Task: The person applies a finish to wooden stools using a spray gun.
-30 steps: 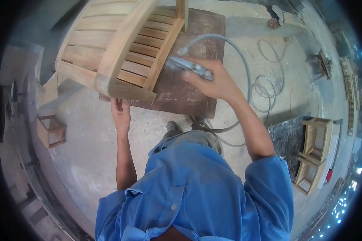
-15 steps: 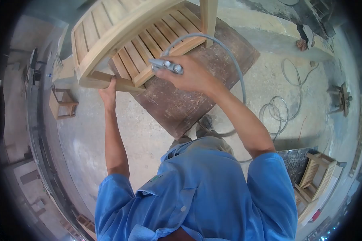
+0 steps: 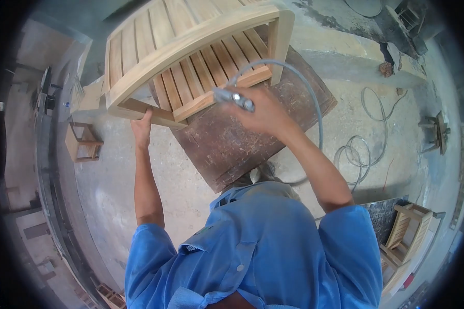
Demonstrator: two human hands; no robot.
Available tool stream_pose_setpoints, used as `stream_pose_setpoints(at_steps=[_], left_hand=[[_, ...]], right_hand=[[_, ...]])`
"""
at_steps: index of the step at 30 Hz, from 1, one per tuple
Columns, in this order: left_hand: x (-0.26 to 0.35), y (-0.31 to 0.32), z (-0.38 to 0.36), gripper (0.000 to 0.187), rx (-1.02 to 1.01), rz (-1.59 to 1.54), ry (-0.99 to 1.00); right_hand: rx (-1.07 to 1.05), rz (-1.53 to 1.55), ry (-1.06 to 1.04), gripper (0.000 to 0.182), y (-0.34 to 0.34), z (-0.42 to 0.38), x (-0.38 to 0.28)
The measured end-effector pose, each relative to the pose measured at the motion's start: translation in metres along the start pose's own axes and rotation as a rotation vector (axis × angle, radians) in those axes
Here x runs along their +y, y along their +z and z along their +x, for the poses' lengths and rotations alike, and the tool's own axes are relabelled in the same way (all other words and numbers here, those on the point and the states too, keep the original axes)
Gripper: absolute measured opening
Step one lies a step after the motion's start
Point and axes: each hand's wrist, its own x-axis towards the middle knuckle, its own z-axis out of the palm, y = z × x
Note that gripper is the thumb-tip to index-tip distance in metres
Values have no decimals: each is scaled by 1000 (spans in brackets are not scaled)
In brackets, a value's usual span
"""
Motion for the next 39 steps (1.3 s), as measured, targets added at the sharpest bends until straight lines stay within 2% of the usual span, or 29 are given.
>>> stream_pose_setpoints(at_steps=[3,6,9,12,14,17,22,26,29,33,36,39], left_hand=[[-6,6,5,25,44,-23,12],[-19,11,8,24,100,-46,28],[-23,23,5,23,126,-77,41],[-34,23,5,24,123,-108,31],[-30,22,5,23,107,-140,45],[-18,28,-6,23,117,-80,110],[35,41,-23,22,175,-83,3],[56,38,6,27,233,-128,-54],[63,30,32,31,233,-80,-82],[69,27,55,32,209,-28,-146],[77,25,60,33,169,3,-186],[76,23,69,34,139,-20,-161]], right_hand=[[35,-124,-5,49,-2,1,-2],[103,-90,185,46,-6,24,-25],[152,-86,172,43,1,36,-26],[113,-89,87,41,13,8,-12],[14,-52,172,41,10,-11,-18],[74,41,187,43,8,-29,-20],[168,184,49,47,-20,-55,-26],[305,315,-100,47,-24,-58,-39],[345,475,-93,48,-15,-51,-51],[300,344,-283,48,-13,-38,-58],[444,171,-343,47,-23,-35,-59],[657,250,-248,44,-36,-29,-53]])
